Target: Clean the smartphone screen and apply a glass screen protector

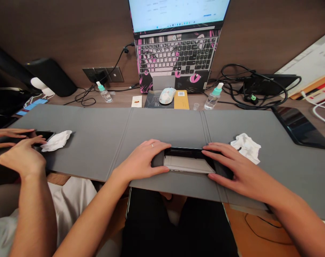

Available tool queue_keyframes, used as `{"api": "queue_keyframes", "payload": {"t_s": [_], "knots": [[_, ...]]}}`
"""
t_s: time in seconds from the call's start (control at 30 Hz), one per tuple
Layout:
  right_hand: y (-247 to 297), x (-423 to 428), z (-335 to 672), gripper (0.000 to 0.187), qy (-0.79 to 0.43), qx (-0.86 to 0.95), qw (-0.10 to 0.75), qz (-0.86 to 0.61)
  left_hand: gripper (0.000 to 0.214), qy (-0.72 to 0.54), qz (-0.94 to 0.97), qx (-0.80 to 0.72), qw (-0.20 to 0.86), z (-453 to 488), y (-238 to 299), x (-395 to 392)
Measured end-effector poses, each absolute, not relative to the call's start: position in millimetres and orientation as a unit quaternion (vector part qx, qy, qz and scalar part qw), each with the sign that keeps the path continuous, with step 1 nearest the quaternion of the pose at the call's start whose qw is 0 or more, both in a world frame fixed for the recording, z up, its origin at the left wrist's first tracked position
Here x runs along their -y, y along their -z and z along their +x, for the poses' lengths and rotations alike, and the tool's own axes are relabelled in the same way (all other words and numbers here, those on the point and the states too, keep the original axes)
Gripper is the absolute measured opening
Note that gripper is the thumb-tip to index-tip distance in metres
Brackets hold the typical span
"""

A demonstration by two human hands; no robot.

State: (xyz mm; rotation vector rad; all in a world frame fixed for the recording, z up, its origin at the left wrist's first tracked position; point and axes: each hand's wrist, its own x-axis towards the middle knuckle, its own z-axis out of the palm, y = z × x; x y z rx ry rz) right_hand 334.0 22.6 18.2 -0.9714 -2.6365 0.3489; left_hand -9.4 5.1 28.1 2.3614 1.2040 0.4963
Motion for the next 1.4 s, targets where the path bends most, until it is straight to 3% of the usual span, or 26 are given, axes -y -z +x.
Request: {"api": "queue_keyframes", "payload": {"t_s": [0.93,1.4], "knots": [[-17.9,-21.7,333.8,0.062,-0.125,0.915,0.153,-0.353,0.058,-0.182,0.854,-0.435,0.218,-9.2,-27.3,-4.7],[-16.1,-21.3,335.5,0.076,-0.134,0.905,0.143,-0.378,0.061,-0.181,0.853,-0.439,0.218,-9.6,-25.6,-5.0]]}}
